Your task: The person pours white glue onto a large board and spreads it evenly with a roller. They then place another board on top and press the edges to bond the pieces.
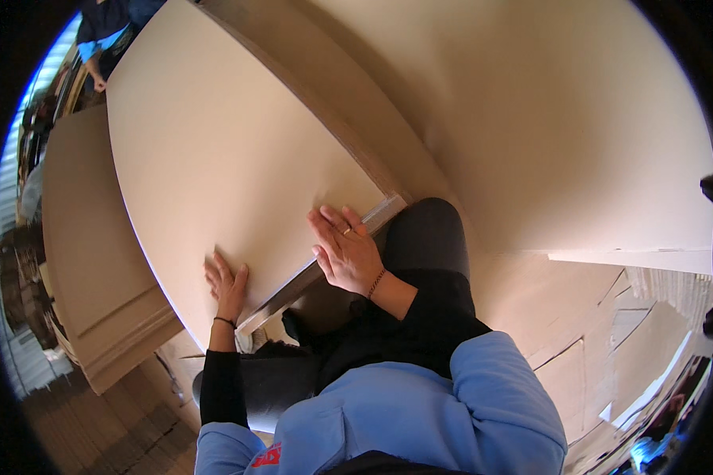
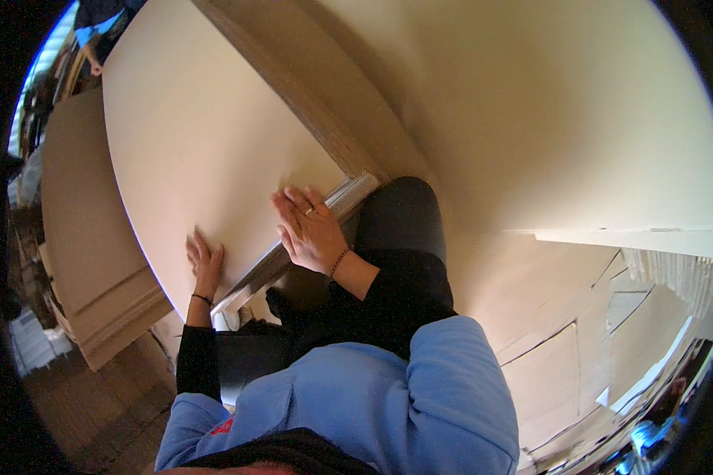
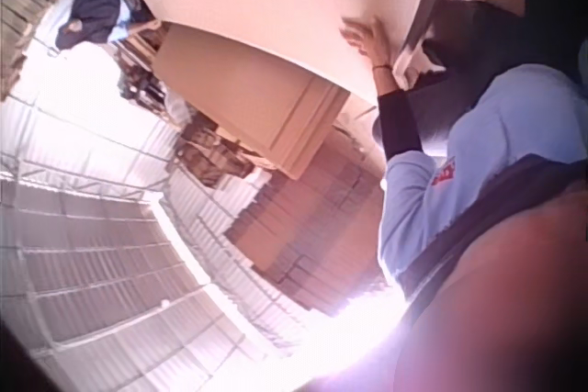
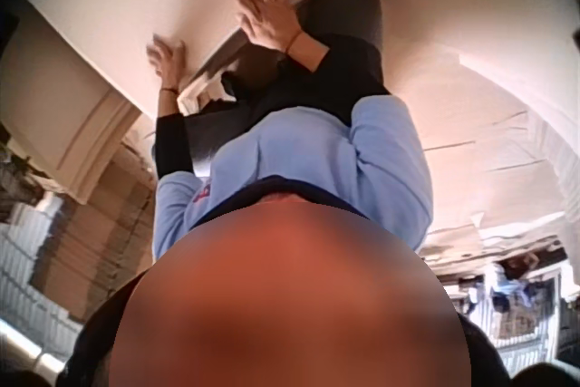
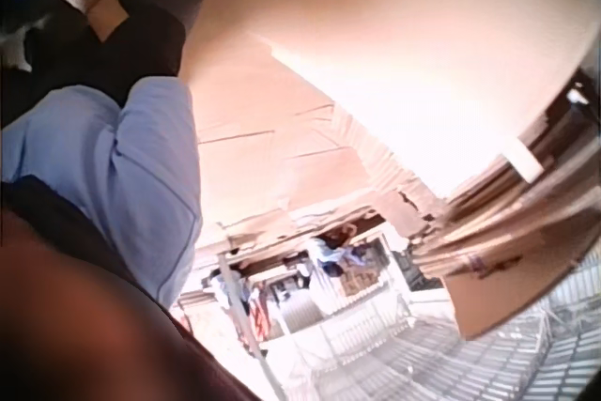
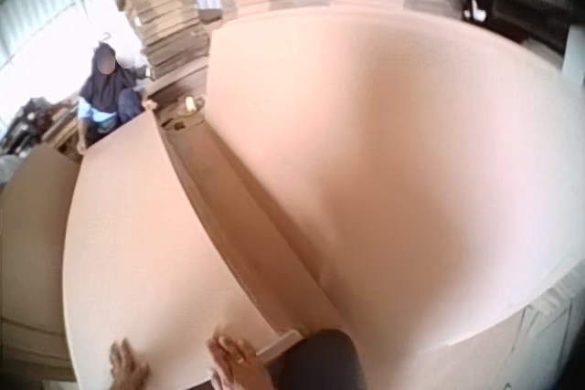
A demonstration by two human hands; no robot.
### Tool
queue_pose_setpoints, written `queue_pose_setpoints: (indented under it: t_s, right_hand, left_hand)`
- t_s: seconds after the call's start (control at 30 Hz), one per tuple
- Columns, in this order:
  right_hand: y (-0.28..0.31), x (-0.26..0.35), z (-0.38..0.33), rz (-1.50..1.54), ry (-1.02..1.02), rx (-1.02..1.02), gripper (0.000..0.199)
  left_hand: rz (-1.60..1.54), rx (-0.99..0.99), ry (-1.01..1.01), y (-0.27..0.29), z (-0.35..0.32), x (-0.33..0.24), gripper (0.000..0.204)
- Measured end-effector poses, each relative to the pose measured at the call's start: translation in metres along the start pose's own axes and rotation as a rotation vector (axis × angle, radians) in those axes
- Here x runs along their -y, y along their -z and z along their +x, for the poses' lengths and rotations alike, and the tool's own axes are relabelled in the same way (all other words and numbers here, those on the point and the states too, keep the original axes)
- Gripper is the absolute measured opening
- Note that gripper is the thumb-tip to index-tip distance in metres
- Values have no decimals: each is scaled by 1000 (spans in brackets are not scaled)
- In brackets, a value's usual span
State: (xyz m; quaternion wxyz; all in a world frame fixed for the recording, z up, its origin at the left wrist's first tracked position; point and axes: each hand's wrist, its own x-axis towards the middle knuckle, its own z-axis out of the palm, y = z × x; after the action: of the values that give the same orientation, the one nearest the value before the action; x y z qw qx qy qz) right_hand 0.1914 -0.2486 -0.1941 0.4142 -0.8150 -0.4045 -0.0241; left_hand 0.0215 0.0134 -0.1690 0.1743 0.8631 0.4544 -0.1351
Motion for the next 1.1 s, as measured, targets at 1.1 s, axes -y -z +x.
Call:
queue_pose_setpoints:
  t_s: [1.1]
  right_hand:
    - [29,-59,15,517,-515,-230,51]
  left_hand:
    - [319,-292,-543,-39,105,-280,81]
